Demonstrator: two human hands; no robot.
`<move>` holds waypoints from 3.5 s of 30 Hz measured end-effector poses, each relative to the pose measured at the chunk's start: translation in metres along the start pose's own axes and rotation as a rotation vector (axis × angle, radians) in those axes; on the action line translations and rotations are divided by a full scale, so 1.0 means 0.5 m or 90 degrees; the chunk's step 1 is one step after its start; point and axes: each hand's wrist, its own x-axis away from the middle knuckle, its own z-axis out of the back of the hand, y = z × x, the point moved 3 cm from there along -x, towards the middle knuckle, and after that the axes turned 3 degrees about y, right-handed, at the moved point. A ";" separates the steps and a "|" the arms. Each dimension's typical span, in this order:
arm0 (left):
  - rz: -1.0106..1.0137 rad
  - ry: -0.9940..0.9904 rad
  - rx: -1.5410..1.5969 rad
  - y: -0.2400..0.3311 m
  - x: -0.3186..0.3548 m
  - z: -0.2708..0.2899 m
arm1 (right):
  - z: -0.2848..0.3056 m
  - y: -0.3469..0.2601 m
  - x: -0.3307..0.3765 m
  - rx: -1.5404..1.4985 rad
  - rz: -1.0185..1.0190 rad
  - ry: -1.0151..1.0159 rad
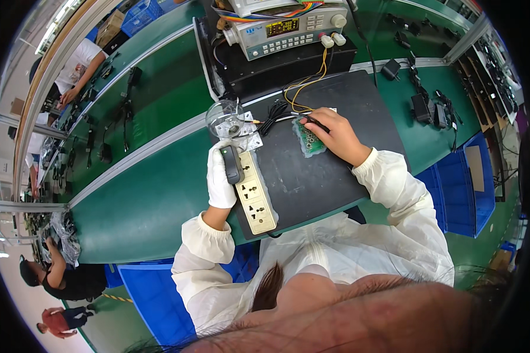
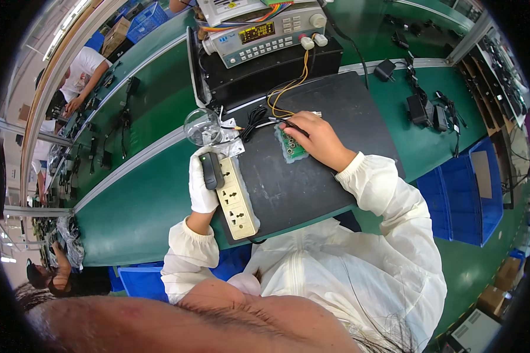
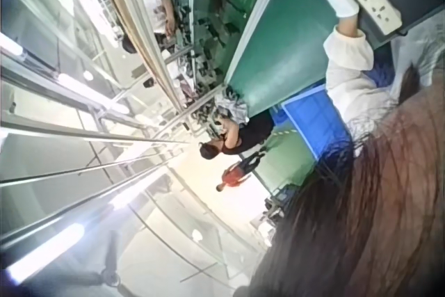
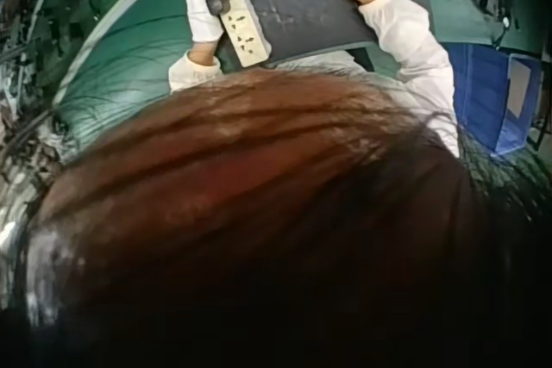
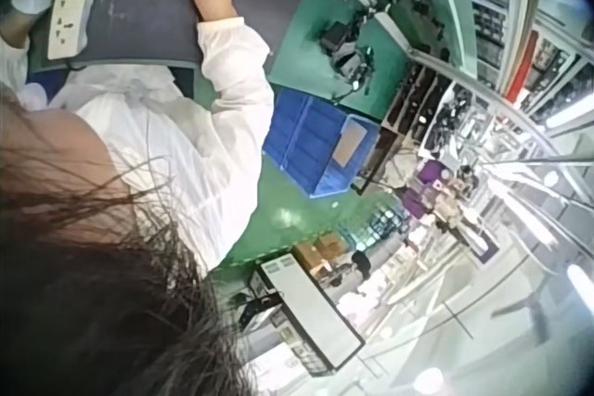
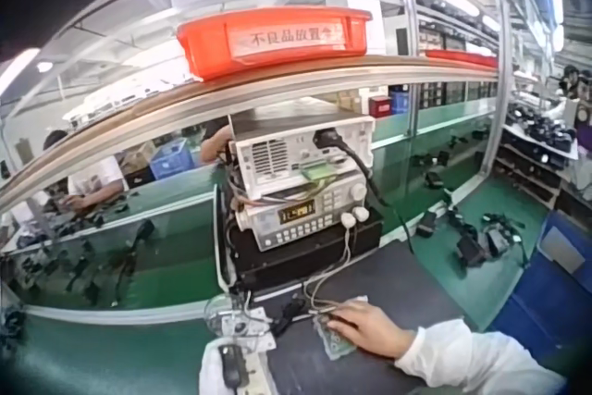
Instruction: The person tests power adapters by plugging each one into a power strip, contacting its cable connector against a test circuit board, and placing the tested adapters into a bin and onto the workbench.
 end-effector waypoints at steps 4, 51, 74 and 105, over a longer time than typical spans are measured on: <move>0.006 -0.020 0.006 0.019 0.000 0.000 | -0.006 0.006 -0.002 -0.008 -0.010 -0.014; 0.057 0.008 0.093 -0.014 -0.002 0.004 | 0.022 -0.020 0.000 -0.004 0.013 0.037; -0.092 0.100 -0.135 0.015 0.038 -0.017 | 0.010 -0.011 0.005 -0.029 -0.018 0.001; -0.447 -0.212 -0.150 0.099 0.089 -0.042 | -0.148 -0.218 0.172 -0.885 -0.394 -0.060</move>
